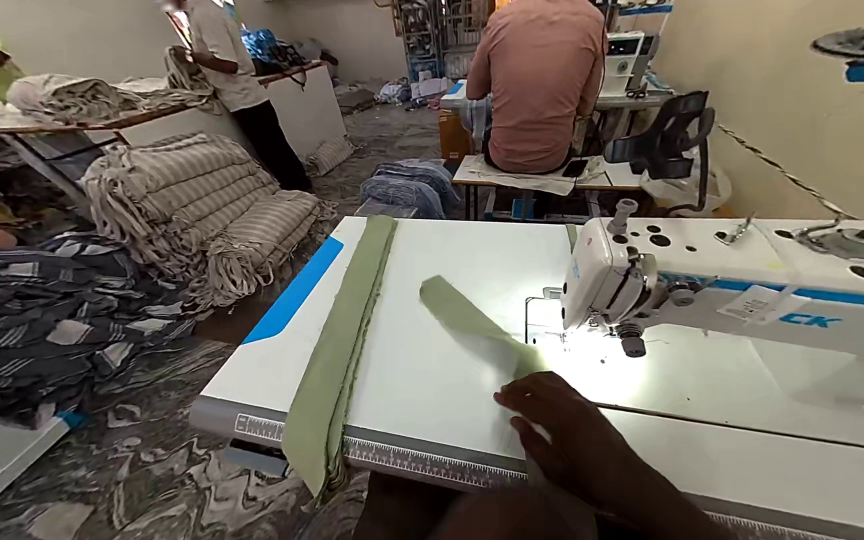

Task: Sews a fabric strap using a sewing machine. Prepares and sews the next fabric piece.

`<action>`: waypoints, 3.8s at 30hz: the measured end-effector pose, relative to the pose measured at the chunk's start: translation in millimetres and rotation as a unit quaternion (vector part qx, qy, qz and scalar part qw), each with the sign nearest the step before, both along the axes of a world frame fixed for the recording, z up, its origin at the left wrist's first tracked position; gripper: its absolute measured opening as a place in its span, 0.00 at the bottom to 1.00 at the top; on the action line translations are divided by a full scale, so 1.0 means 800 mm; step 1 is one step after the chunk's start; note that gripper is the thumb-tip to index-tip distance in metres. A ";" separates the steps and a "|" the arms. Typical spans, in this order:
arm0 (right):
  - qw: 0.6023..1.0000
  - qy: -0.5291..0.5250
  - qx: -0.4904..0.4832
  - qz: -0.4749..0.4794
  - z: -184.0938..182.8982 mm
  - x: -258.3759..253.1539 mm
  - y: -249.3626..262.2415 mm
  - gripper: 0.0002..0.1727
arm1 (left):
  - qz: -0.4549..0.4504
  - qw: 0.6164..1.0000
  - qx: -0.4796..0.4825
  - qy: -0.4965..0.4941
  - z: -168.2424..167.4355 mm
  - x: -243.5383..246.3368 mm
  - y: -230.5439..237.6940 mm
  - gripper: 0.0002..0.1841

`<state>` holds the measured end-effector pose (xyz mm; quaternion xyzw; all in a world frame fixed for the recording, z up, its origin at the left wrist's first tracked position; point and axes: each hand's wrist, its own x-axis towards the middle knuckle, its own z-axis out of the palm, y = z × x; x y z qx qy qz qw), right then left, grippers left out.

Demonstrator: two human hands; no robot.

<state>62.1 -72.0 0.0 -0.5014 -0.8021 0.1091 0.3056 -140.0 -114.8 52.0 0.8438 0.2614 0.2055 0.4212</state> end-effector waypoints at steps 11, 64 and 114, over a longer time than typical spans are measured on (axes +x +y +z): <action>0.999 0.002 0.012 -0.038 -0.052 -0.018 -0.057 0.17 | 0.386 0.896 0.042 0.217 -0.050 -0.008 0.293 0.31; 0.942 0.321 0.082 -0.050 0.100 -0.013 -0.093 0.02 | 0.127 0.959 -0.041 -0.249 0.040 -0.002 0.030 0.07; 0.747 0.649 -0.140 0.032 0.090 -0.004 -0.107 0.05 | -0.004 0.899 -0.279 -0.338 0.046 0.002 0.040 0.06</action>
